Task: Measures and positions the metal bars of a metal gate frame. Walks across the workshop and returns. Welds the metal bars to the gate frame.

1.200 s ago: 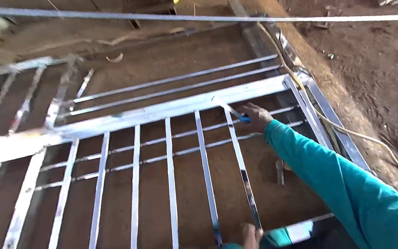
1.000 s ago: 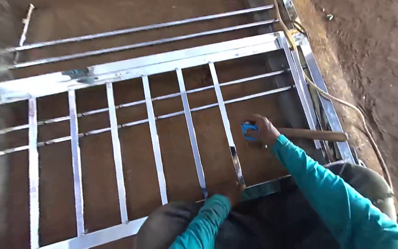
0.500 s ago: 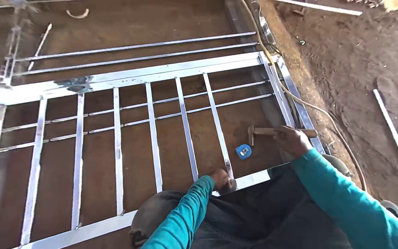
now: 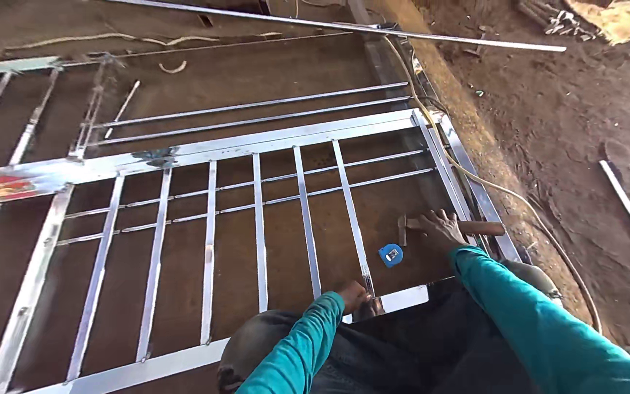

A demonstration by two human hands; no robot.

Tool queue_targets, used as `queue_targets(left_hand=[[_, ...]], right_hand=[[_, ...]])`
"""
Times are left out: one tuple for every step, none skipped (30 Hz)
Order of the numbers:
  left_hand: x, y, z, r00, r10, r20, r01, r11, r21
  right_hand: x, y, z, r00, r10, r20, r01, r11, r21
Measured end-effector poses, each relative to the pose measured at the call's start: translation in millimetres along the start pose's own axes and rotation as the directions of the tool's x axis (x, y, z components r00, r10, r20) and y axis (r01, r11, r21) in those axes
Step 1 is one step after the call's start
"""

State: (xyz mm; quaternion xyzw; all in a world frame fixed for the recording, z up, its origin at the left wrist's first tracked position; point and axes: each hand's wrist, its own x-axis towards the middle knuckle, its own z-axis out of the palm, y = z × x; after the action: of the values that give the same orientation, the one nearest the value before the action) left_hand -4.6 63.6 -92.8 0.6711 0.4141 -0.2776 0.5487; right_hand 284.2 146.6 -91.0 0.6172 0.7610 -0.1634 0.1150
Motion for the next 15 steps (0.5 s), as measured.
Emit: queue_targets(left_hand=[[0, 0, 0, 1.0, 0.007, 0.01, -0.007, 1.0, -0.01], [0, 1, -1, 1.0, 0.016, 0.018, -0.016, 1.0, -0.014], [0, 2, -1, 1.0, 0.019, 0.024, -0.019, 1.0, -0.011], [-1, 4, -1, 0.999, 0.013, 0.029, -0.012, 1.0, -0.007], [-2, 5, -1, 1.0, 0.002, 0.028, -0.002, 1.0, -0.014], [-3, 5, 0, 1.0, -0.008, 0.022, 0.009, 0.999, -0.031], [-3, 5, 1, 1.0, -0.01, 0.015, 0.011, 0.999, -0.047], [-3, 4, 1, 1.0, -0.001, 0.006, 0.001, 0.999, -0.054], [-4, 3, 1, 1.0, 0.016, 0.002, -0.016, 0.999, -0.047], [-3, 2, 2, 1.0, 0.028, -0.002, -0.028, 0.999, -0.026], [-2, 2, 1, 0.999, 0.036, 0.0, -0.036, 0.999, -0.003], [-1, 2, 0, 0.999, 0.038, 0.005, -0.038, 0.999, 0.02], [-2, 3, -1, 1.0, 0.03, 0.01, -0.03, 0.999, 0.036], [-2, 3, -2, 1.0, 0.021, 0.006, -0.022, 0.999, 0.04], [-2, 3, -1, 1.0, 0.013, -0.003, -0.013, 0.999, 0.031]], right_hand=[[9, -2, 3, 0.999, -0.001, 0.045, 0.002, 1.0, -0.03], [17, -4, 6, 0.996, 0.007, 0.091, -0.002, 0.998, -0.055], [25, -4, 10, 0.991, 0.024, 0.129, -0.015, 0.997, -0.071], [32, -5, 12, 0.985, 0.052, 0.165, -0.039, 0.996, -0.079], [38, -6, 14, 0.976, 0.084, 0.199, -0.07, 0.995, -0.078], [42, -7, 16, 0.968, 0.11, 0.225, -0.099, 0.993, -0.06], [44, -8, 16, 0.962, 0.133, 0.239, -0.125, 0.991, -0.048], [46, -9, 12, 0.956, 0.158, 0.247, -0.155, 0.987, -0.035], [46, -10, 5, 0.951, 0.181, 0.249, -0.181, 0.983, -0.024], [46, -12, -1, 0.95, 0.198, 0.241, -0.199, 0.98, -0.017], [48, -13, -7, 0.956, 0.198, 0.217, -0.198, 0.98, -0.022], [49, -17, -16, 0.965, 0.179, 0.193, -0.175, 0.984, -0.036], [48, -23, -26, 0.975, 0.144, 0.172, -0.137, 0.989, -0.051], [46, -30, -37, 0.983, 0.089, 0.159, -0.08, 0.995, -0.063], [44, -39, -50, 0.987, 0.015, 0.159, -0.004, 0.998, -0.067]])
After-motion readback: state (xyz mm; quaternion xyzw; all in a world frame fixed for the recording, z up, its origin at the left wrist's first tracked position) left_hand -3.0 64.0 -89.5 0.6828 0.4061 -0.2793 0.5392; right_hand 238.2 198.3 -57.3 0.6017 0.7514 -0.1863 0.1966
